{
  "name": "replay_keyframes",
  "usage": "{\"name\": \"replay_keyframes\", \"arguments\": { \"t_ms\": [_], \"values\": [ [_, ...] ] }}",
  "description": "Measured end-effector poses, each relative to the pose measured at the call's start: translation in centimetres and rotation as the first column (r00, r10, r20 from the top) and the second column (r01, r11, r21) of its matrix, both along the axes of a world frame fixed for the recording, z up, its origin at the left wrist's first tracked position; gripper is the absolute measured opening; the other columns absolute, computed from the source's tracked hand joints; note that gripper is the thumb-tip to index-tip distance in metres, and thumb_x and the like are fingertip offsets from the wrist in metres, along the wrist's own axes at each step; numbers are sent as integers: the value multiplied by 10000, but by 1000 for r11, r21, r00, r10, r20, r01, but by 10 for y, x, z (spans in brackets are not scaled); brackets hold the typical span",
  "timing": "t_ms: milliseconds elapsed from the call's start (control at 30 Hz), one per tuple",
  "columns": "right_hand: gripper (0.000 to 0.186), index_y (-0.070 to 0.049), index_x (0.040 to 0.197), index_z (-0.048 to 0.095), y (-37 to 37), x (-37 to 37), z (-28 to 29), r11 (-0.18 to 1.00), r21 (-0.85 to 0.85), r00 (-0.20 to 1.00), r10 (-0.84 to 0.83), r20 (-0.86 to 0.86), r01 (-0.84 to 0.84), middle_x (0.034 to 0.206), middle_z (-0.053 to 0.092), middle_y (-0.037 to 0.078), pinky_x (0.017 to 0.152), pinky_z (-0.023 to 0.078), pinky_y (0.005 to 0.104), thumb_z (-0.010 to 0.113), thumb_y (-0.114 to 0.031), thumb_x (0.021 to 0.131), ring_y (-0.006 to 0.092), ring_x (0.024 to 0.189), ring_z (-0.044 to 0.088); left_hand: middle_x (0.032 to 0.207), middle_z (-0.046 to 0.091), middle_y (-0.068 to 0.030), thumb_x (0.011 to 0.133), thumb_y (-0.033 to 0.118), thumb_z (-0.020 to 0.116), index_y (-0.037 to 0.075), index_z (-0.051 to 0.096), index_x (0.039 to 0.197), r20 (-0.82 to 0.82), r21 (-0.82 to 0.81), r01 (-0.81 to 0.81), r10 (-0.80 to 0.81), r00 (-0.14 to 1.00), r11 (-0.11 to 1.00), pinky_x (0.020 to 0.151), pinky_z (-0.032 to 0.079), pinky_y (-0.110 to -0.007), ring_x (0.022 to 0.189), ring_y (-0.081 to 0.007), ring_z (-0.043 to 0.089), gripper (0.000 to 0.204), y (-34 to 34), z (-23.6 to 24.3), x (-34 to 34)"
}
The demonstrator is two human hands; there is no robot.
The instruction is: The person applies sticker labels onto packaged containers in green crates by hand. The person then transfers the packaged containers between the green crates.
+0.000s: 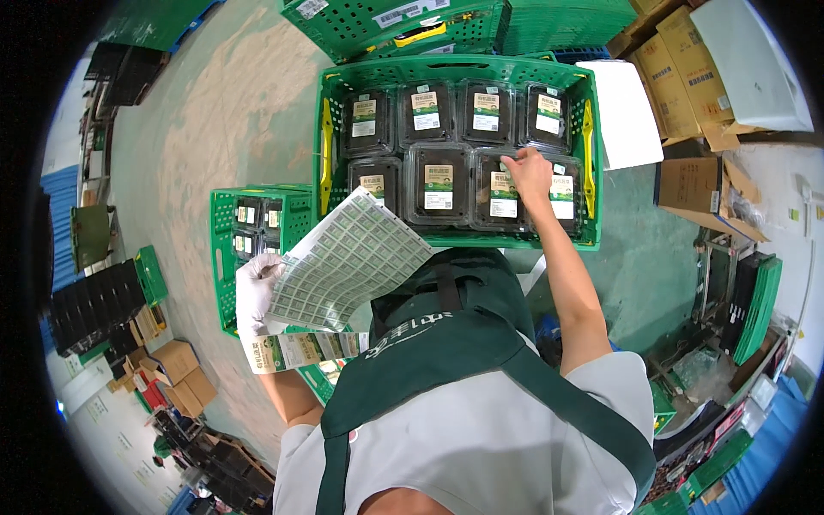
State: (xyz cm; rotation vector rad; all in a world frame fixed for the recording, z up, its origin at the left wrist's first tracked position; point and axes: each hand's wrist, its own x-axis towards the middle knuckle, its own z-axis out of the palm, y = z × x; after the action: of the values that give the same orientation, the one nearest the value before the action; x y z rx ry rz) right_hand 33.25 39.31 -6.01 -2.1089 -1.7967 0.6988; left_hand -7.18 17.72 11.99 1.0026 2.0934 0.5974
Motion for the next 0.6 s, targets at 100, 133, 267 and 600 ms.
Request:
{"name": "replay_keyframes", "arguments": {
  "t_ms": [100, 133, 267, 600],
  "values": [
    [222, -28, 906, 625, -1, -32, 14, 896, -438, 720, -353, -598, 75, 807, 666, 54, 467, 502, 222, 722, -94, 717, 95, 617, 601, 743, 626, -40, 753, -30, 644, -14, 654, 873, -1, 6, -52, 52, 999, 999, 647, 454, -217, 660, -81, 546, 121, -14, -4, -6],
    [203, -28, 901, 624, -1, -45, 4, 918, -393, 640, -330, -694, 47, 807, 660, 53, 449, 484, 219, 710, -86, 727, 102, 568, 581, 739, 622, -40, 752, -28, 646, -13, 654, 874, 8, 1, -71, 71, 997, 997, 645, 454, -216, 654, -80, 543, 123, -16, -4, -7],
    [212, -30, 903, 627, -1, -103, -12, 914, -398, 650, -350, -674, 78, 781, 662, 56, 456, 470, 231, 705, -72, 710, 103, 614, 599, 732, 616, -24, 757, -19, 648, -12, 651, 876, 47, 17, -107, 107, 993, 994, 636, 446, -209, 645, -73, 536, 119, -28, -4, -6],
    [327, -51, 856, 608, 7, -117, -18, 947, 30, 946, 320, -53, -319, 727, 649, 132, 605, 520, 375, 754, -272, 665, 267, 673, 641, 733, 623, -40, 776, -12, 633, -27, 646, 880, 5, -53, -277, 277, 961, 959, 650, 458, -219, 670, -79, 556, 106, -77, 10, -17]
  ]
}}
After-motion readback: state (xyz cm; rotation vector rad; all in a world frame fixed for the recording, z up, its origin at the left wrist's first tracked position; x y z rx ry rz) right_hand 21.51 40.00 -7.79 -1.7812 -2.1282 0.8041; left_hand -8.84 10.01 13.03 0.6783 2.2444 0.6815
